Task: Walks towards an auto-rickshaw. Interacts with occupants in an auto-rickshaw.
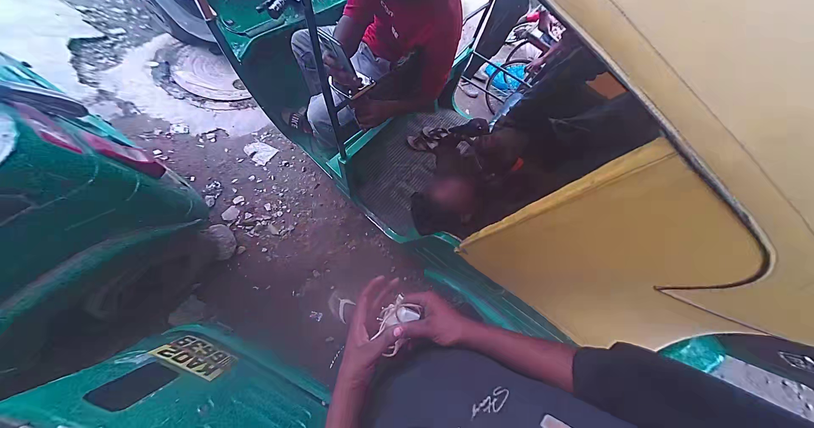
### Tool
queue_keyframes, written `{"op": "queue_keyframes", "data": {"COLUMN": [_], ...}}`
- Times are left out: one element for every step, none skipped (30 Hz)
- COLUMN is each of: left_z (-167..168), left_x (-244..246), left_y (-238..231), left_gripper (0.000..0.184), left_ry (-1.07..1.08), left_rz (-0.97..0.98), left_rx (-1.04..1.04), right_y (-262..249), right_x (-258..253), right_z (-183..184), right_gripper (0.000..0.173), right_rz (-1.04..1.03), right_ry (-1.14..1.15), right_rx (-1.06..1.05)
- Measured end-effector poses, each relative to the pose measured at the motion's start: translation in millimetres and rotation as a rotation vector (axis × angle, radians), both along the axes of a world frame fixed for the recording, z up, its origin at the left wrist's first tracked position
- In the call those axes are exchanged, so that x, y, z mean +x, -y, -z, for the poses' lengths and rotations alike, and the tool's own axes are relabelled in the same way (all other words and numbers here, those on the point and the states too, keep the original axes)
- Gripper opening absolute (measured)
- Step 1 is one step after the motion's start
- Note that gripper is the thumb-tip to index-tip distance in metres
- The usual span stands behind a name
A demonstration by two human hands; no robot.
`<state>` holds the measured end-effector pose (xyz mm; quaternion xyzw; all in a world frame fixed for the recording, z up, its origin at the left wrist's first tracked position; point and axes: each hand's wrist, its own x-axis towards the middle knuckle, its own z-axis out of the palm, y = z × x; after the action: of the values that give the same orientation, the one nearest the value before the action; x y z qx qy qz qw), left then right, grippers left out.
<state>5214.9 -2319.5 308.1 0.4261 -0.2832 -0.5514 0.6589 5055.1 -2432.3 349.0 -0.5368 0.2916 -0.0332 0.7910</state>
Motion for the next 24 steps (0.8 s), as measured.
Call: {"op": "queue_keyframes", "data": {"left_z": [-4, -10, -17, -23, -28, -30, -31, -31, -31, -29, -28, -27, -29, -33, -37, -42, -48, -53, -60, -67, -75, -82, -88, -93], "left_x": [29, 54, 75, 91, 104, 115, 127, 138, 148, 157, 165, 174, 186, 198, 210, 222, 234, 245, 258, 271, 282, 294, 305, 315], "left_y": [13, 26, 37, 47, 58, 69, 80, 93, 106, 119, 133, 146, 159, 172, 189, 202, 204, 207, 215, 220, 225, 229, 236, 244], "left_gripper": [0.099, 0.092, 0.086, 0.082, 0.079, 0.075, 0.067, 0.060, 0.053, 0.046, 0.040, 0.033, 0.026, 0.021, 0.018, 0.016, 0.014, 0.013, 0.012, 0.012, 0.014, 0.015, 0.016, 0.017], "left_ry": [0.001, 0.032, 0.078, 0.127, 0.169, 0.193, 0.204, 0.218, 0.225, 0.224, 0.217, 0.209, 0.206, 0.208, 0.212, 0.223, 0.232, 0.244, 0.259, 0.275, 0.273, 0.245, 0.204, 0.166], "left_rz": [0.051, 0.112, 0.184, 0.254, 0.316, 0.354, 0.377, 0.393, 0.407, 0.411, 0.407, 0.390, 0.368, 0.342, 0.301, 0.267, 0.246, 0.223, 0.183, 0.132, 0.070, 0.019, -0.018, -0.039], "left_rx": [-0.014, -0.021, -0.016, -0.012, -0.020, -0.032, -0.046, -0.053, -0.051, -0.056, -0.075, -0.091, -0.105, -0.113, -0.117, -0.110, -0.087, -0.073, -0.070, -0.050, -0.018, 0.012, 0.028, 0.031], "right_y": [6, 12, 17, 20, 24, 26, 30, 36, 43, 52, 63, 74, 85, 96, 111, 124, 127, 132, 144, 154, 162, 170, 177, 184], "right_x": [23, 43, 60, 74, 86, 98, 110, 123, 134, 144, 154, 165, 179, 194, 207, 223, 236, 249, 262, 275, 286, 296, 304, 311], "right_z": [-12, -21, -26, -29, -30, -31, -31, -32, -33, -35, -37, -38, -38, -38, -35, -32, -30, -31, -35, -39, -45, -51, -57, -63], "right_gripper": [0.033, 0.034, 0.034, 0.034, 0.035, 0.036, 0.037, 0.037, 0.036, 0.035, 0.035, 0.038, 0.043, 0.050, 0.057, 0.058, 0.061, 0.063, 0.065, 0.063, 0.062, 0.063, 0.065, 0.067], "right_rz": [0.033, 0.053, 0.063, 0.056, 0.044, 0.037, 0.038, 0.038, 0.047, 0.061, 0.081, 0.104, 0.136, 0.171, 0.211, 0.269, 0.322, 0.355, 0.371, 0.380, 0.380, 0.367, 0.346, 0.330], "right_ry": [-0.008, -0.008, -0.017, -0.036, -0.062, -0.086, -0.107, -0.139, -0.171, -0.196, -0.218, -0.232, -0.238, -0.235, -0.223, -0.193, -0.165, -0.125, -0.072, -0.019, 0.030, 0.075, 0.118, 0.151], "right_rx": [0.000, -0.026, -0.089, -0.184, -0.292, -0.373, -0.422, -0.439, -0.440, -0.438, -0.437, -0.439, -0.438, -0.427, -0.415, -0.395, -0.343, -0.288, -0.240, -0.179, -0.120, -0.078, -0.053, -0.039]}}
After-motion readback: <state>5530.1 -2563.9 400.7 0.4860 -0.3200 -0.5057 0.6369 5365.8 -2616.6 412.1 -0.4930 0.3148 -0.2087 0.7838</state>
